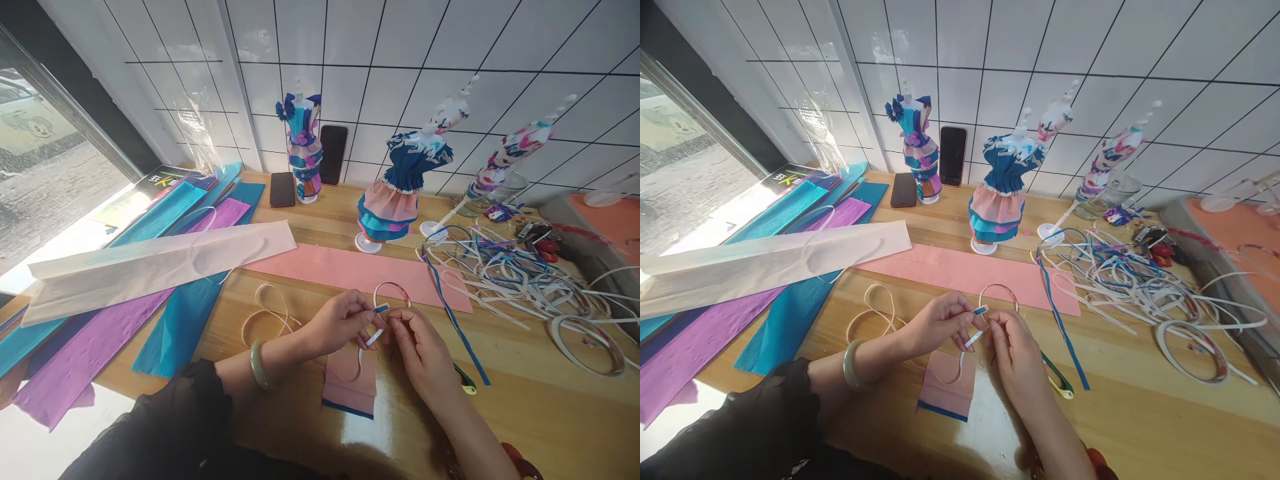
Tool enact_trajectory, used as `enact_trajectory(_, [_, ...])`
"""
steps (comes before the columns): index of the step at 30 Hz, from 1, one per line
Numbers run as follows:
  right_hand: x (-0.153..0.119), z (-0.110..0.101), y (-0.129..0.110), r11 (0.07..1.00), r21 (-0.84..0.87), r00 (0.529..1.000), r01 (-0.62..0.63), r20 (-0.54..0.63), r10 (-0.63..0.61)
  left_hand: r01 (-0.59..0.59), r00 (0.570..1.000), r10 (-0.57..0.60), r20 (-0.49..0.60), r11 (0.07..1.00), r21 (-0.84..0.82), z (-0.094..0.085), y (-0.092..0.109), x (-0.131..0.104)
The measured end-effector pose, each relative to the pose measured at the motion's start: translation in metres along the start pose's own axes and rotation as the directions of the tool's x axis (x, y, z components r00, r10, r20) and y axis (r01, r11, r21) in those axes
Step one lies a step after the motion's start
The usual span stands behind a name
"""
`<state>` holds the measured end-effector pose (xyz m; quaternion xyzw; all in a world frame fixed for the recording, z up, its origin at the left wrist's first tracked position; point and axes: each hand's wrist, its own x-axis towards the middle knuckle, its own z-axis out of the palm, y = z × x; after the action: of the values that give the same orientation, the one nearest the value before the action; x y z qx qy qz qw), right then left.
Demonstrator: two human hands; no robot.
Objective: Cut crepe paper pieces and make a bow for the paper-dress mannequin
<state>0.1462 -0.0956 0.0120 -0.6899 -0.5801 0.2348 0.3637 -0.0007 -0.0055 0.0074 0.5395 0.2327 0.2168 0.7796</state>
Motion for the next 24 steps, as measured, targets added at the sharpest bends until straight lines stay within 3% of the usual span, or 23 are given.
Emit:
enact_trajectory(8, [0.0012,-0.0020,-0.0028,0.959,0.209,0.981,-0.192,0.077,0.180,0.010,1.000,-0.011,0.010,1.000,0.029,-0.0008,-0.0005,-0.0002])
enact_trajectory(14, [0.0025,-0.0042,-0.0054,0.904,0.340,0.964,-0.258,0.033,0.263,0.011,1.000,-0.011,0.022,1.000,0.024,-0.0029,0.0001,0.0005])
enact_trajectory(20, [0.0012,-0.0040,-0.0071,0.984,0.150,0.995,-0.092,-0.016,0.096,-0.025,1.000,0.025,-0.009,0.999,0.036,-0.0017,0.0024,-0.0008])
enact_trajectory(24, [-0.0001,-0.0003,-0.0036,0.987,0.154,0.999,-0.050,-0.013,0.053,-0.012,0.999,0.015,-0.031,0.997,0.082,-0.0005,0.0007,-0.0021])
